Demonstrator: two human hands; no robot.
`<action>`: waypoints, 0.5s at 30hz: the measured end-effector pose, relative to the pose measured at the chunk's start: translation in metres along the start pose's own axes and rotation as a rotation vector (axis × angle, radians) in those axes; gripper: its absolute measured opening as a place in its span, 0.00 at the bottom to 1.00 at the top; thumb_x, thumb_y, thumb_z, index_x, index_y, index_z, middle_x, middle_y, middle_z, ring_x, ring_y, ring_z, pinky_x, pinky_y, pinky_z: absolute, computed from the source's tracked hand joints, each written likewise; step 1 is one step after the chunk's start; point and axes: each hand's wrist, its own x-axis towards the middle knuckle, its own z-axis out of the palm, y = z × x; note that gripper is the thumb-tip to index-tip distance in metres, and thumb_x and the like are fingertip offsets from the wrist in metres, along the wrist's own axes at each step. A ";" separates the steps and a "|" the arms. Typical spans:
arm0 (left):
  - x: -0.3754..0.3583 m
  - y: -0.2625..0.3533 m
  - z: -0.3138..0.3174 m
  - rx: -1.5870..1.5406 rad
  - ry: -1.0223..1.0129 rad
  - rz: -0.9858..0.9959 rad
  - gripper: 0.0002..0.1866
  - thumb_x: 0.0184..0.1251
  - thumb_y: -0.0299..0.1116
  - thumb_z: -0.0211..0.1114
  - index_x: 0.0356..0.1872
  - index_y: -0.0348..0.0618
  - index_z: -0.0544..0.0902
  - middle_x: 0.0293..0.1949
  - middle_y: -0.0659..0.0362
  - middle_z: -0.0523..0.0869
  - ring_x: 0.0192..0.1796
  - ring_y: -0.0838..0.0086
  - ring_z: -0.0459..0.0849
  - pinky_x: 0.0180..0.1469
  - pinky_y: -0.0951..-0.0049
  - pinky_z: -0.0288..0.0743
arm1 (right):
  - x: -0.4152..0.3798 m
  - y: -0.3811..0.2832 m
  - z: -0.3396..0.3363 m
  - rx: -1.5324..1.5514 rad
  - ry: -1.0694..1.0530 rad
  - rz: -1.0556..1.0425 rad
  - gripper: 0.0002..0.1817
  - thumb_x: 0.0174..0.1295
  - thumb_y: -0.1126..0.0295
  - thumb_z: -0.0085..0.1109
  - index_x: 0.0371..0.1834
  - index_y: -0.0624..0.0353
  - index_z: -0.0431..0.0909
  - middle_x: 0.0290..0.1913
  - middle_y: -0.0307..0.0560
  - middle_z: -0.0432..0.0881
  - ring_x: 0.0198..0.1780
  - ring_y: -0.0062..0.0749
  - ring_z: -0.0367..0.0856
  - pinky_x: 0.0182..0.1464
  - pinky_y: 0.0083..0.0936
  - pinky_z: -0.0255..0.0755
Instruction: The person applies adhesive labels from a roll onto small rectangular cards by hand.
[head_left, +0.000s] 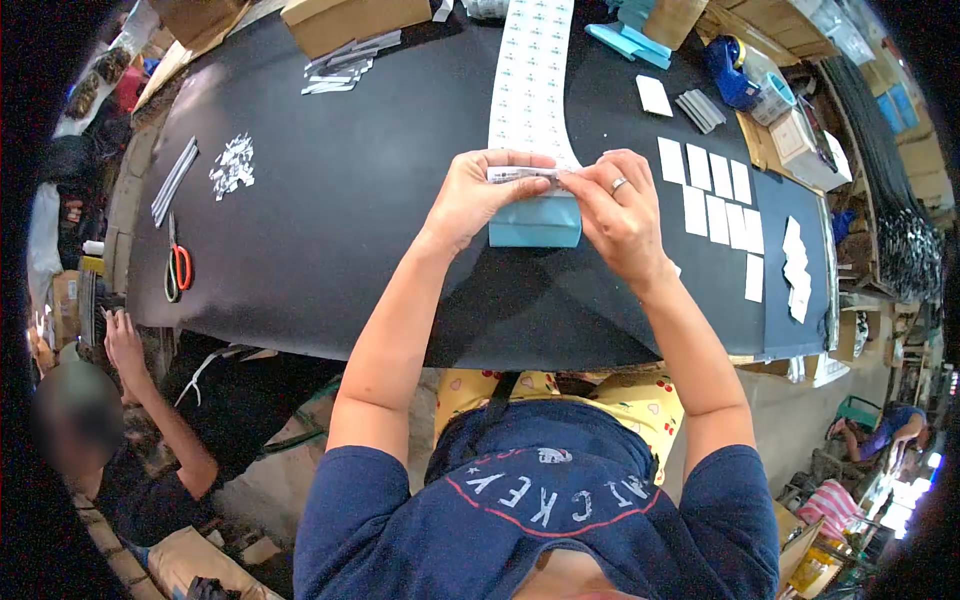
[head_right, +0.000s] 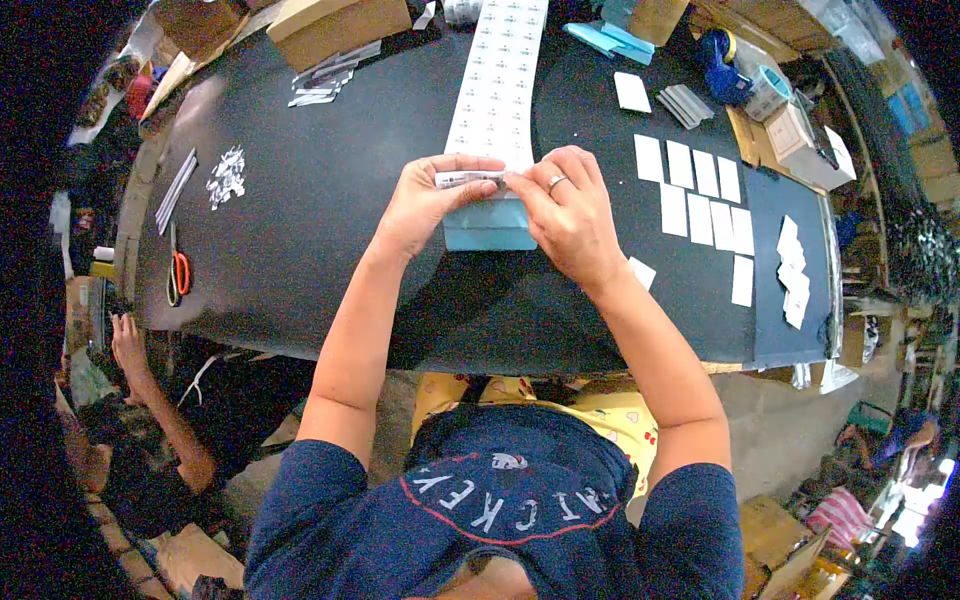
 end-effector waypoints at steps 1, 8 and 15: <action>0.001 -0.001 -0.001 -0.004 0.002 -0.001 0.15 0.56 0.27 0.73 0.46 0.39 0.86 0.40 0.60 0.88 0.41 0.82 0.84 0.47 0.81 0.78 | 0.000 0.000 0.000 -0.001 0.013 -0.015 0.15 0.40 0.78 0.61 0.36 0.62 0.82 0.34 0.43 0.78 0.42 0.40 0.76 0.51 0.39 0.70; 0.002 0.002 -0.005 0.014 -0.042 0.039 0.23 0.51 0.25 0.76 0.52 0.37 0.83 0.45 0.58 0.87 0.45 0.79 0.84 0.50 0.79 0.78 | 0.000 0.007 0.003 0.040 -0.005 0.031 0.13 0.41 0.78 0.63 0.34 0.60 0.83 0.34 0.42 0.79 0.42 0.40 0.76 0.50 0.37 0.70; 0.002 0.000 -0.005 0.024 -0.099 0.050 0.29 0.47 0.24 0.77 0.55 0.36 0.81 0.48 0.56 0.86 0.48 0.77 0.84 0.53 0.76 0.78 | -0.003 0.010 -0.001 0.027 -0.020 0.041 0.14 0.39 0.79 0.63 0.34 0.58 0.83 0.34 0.41 0.80 0.42 0.39 0.76 0.49 0.35 0.69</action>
